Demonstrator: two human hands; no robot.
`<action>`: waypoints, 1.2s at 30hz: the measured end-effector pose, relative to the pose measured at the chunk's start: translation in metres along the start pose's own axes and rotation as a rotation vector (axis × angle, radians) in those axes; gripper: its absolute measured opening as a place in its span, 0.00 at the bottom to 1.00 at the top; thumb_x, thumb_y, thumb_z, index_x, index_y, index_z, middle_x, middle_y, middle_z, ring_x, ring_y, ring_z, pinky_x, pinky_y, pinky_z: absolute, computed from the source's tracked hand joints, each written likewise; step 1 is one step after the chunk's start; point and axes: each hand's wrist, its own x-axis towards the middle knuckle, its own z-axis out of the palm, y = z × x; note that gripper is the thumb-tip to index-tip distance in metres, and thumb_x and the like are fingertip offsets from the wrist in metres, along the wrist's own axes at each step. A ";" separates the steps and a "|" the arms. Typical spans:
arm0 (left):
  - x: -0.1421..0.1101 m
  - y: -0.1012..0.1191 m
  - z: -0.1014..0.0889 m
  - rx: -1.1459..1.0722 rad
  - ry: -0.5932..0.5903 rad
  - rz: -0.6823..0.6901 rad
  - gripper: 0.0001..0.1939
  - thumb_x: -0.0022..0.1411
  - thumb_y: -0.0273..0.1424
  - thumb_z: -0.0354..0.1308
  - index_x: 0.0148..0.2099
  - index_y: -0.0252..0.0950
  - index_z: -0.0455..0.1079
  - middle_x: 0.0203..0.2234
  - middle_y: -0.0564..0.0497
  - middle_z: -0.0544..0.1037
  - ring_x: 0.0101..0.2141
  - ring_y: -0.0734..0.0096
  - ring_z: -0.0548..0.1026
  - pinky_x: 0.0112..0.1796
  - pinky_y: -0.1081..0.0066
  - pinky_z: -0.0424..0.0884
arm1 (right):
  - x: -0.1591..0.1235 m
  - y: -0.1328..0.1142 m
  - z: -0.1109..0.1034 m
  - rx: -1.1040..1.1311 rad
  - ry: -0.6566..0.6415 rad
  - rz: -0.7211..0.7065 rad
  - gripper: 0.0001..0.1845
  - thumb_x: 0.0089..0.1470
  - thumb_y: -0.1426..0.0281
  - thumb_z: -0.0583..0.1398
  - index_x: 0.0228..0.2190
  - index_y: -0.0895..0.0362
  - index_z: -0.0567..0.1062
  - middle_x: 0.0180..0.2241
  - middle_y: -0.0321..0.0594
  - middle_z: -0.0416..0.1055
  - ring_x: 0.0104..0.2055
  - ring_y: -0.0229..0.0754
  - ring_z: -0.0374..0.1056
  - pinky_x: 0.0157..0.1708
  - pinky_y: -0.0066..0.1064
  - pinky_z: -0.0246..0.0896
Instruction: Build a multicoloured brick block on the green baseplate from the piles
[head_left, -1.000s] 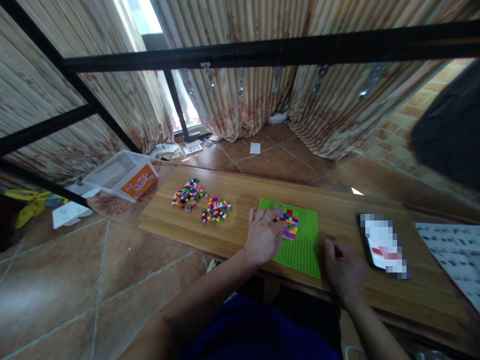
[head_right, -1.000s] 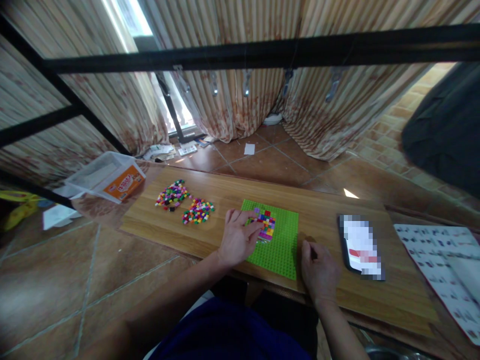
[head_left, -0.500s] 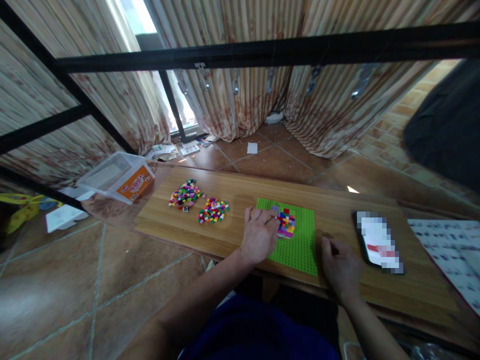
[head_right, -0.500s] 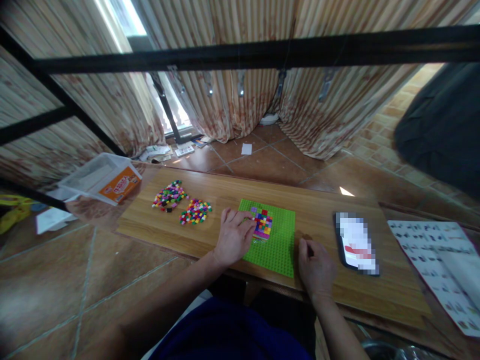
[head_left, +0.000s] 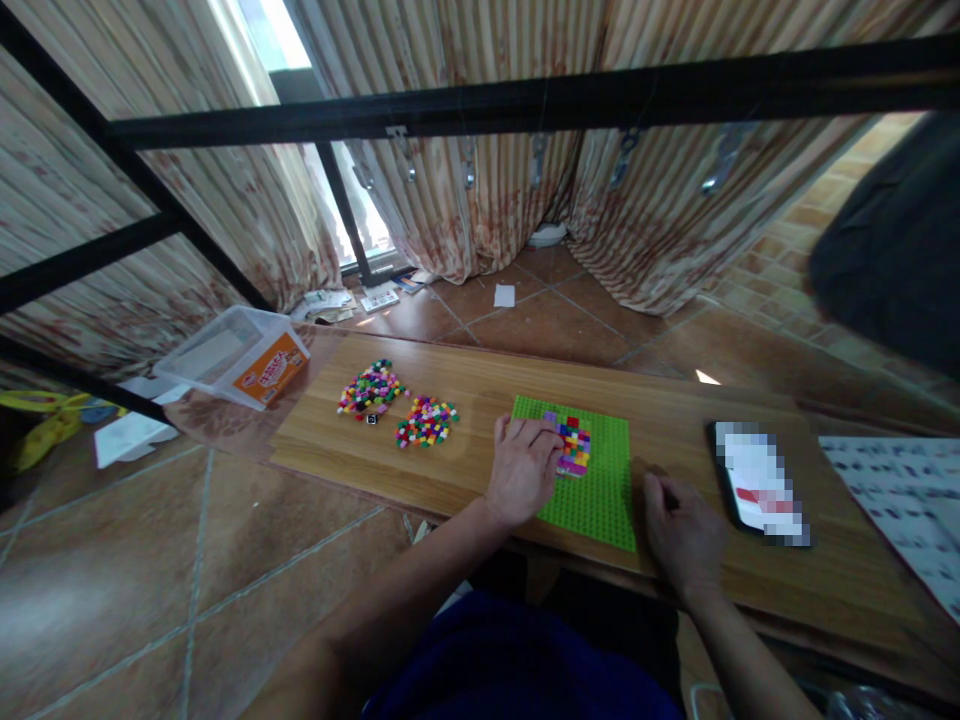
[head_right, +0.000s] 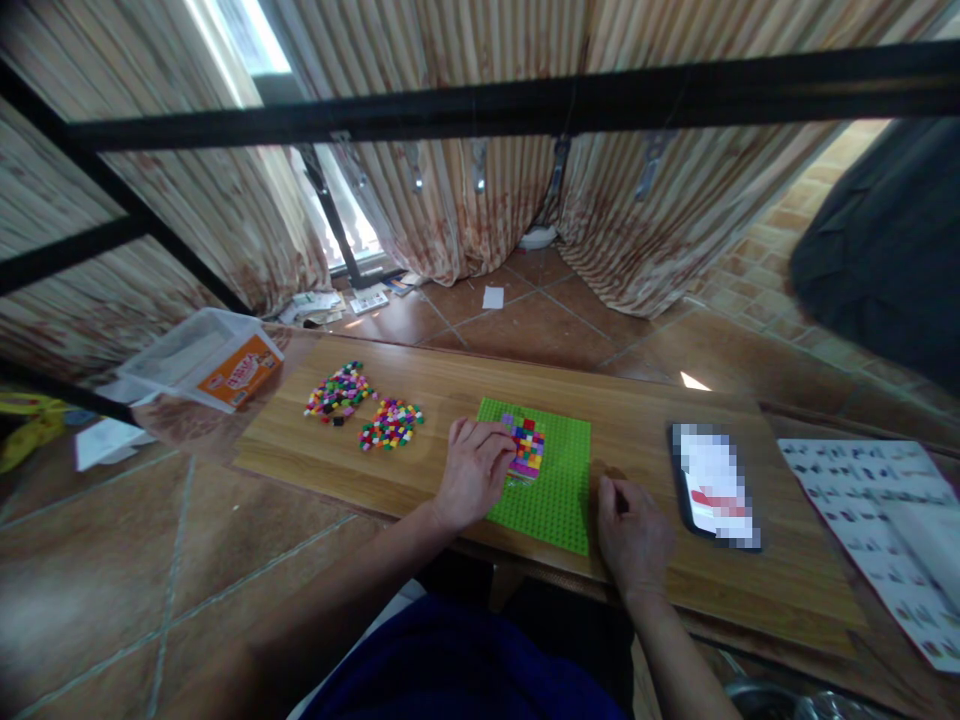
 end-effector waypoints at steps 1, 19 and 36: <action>0.000 0.000 0.001 0.002 0.004 0.003 0.06 0.70 0.29 0.57 0.41 0.39 0.76 0.43 0.51 0.81 0.46 0.64 0.73 0.57 0.55 0.59 | 0.000 0.000 0.000 -0.002 0.001 0.000 0.32 0.61 0.47 0.48 0.30 0.59 0.79 0.31 0.48 0.77 0.32 0.45 0.68 0.33 0.33 0.55; -0.010 0.003 -0.007 0.319 -0.041 0.217 0.11 0.71 0.30 0.53 0.47 0.39 0.76 0.45 0.47 0.80 0.46 0.61 0.72 0.62 0.50 0.53 | -0.001 0.001 0.000 0.011 -0.003 -0.008 0.31 0.61 0.48 0.49 0.30 0.59 0.79 0.32 0.49 0.76 0.33 0.45 0.67 0.33 0.34 0.55; -0.040 -0.023 -0.027 0.156 0.015 -0.111 0.15 0.67 0.29 0.56 0.55 0.39 0.73 0.45 0.44 0.79 0.47 0.58 0.73 0.54 0.53 0.65 | 0.000 0.002 -0.001 -0.028 -0.036 0.003 0.32 0.60 0.47 0.47 0.31 0.59 0.79 0.32 0.50 0.77 0.32 0.46 0.67 0.32 0.34 0.54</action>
